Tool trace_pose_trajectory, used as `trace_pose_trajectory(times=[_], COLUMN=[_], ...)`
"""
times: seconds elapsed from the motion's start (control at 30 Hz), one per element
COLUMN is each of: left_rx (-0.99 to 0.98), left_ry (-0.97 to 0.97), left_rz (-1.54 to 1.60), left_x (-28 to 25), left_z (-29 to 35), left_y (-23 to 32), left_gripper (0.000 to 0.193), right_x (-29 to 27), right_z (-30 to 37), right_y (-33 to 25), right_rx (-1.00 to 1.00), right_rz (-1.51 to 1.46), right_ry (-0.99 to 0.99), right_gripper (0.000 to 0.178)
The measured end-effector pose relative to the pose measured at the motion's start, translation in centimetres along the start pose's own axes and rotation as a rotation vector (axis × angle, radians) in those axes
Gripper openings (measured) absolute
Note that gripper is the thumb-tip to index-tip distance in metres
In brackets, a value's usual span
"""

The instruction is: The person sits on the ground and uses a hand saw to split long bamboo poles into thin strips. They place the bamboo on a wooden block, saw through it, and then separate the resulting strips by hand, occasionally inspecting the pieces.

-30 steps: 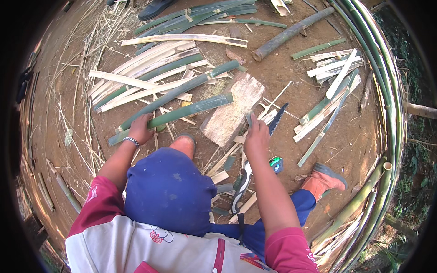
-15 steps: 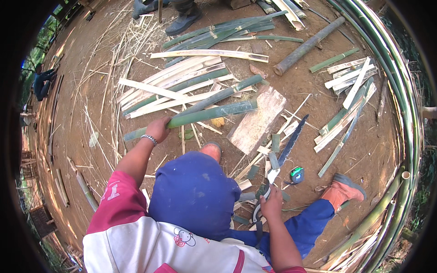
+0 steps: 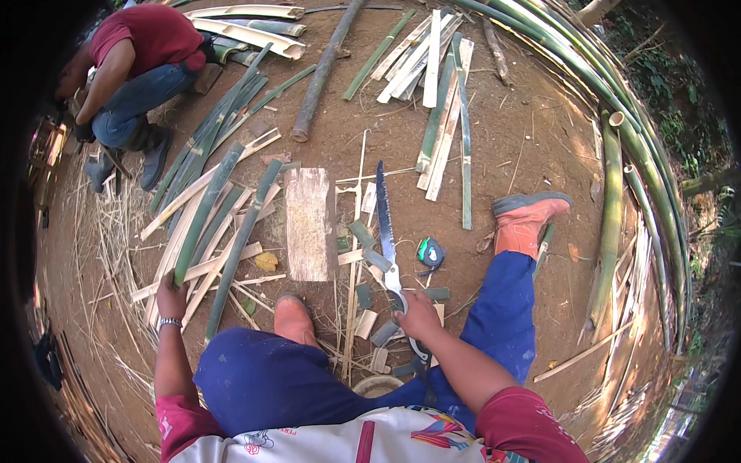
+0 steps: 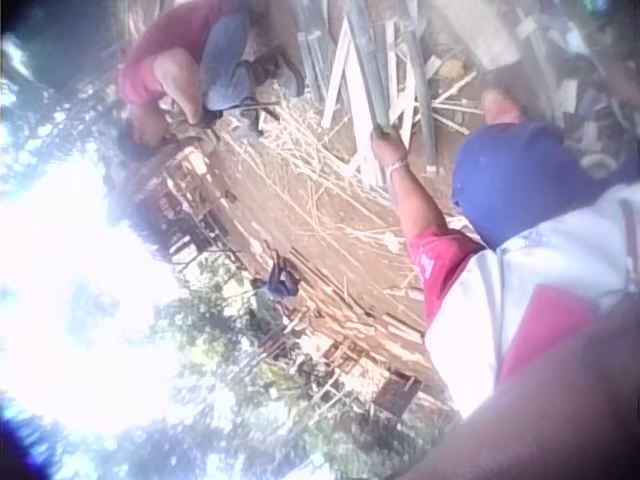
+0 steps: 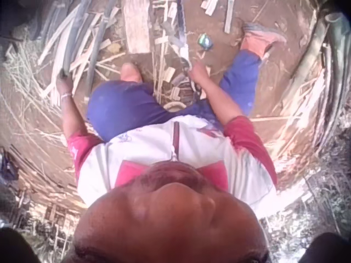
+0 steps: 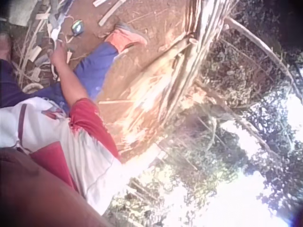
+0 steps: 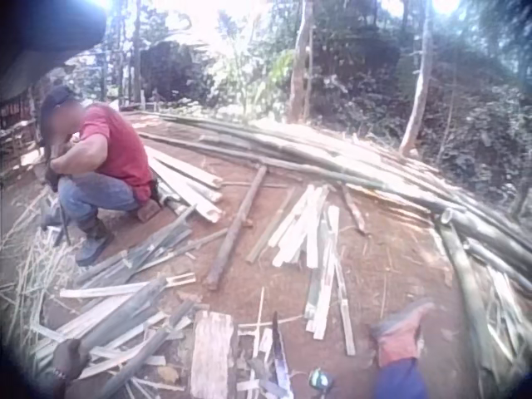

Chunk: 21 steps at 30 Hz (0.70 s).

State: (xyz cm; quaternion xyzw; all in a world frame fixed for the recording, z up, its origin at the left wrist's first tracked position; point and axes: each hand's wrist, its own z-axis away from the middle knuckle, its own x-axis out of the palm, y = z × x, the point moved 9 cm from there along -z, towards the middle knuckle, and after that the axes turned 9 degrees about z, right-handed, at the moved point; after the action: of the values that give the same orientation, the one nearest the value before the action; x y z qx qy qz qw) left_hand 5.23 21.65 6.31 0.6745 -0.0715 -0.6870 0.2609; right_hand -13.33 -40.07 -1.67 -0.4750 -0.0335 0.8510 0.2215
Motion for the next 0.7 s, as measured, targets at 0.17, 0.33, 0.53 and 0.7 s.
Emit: trace_pose_trajectory(times=[0.17,0.33,0.53,0.7], left_rx=[0.162,0.120,0.182,0.239], left_ry=[-0.115,-0.322,-0.438,-0.471], left_rz=[0.287,0.381,0.394,0.337], left_x=[5.2,11.2,15.1,15.6], left_z=[4.5,5.4,3.8,4.7], left_y=[6.8,10.4,17.4,24.5], left_gripper=[0.048,0.043,0.037,0.035], right_x=[-1.7,-4.0,-7.1,-9.8], right_z=[-3.2,-6.5,-9.3,-12.6], right_y=[2.0,4.7,8.0,11.4], right_rx=[0.094,0.167,0.316,0.344], right_rz=[-0.079,-0.167,-0.308,-0.261], right_ry=[0.072,0.181,0.253,0.419], right_gripper=[0.062,0.056,0.044,0.042])
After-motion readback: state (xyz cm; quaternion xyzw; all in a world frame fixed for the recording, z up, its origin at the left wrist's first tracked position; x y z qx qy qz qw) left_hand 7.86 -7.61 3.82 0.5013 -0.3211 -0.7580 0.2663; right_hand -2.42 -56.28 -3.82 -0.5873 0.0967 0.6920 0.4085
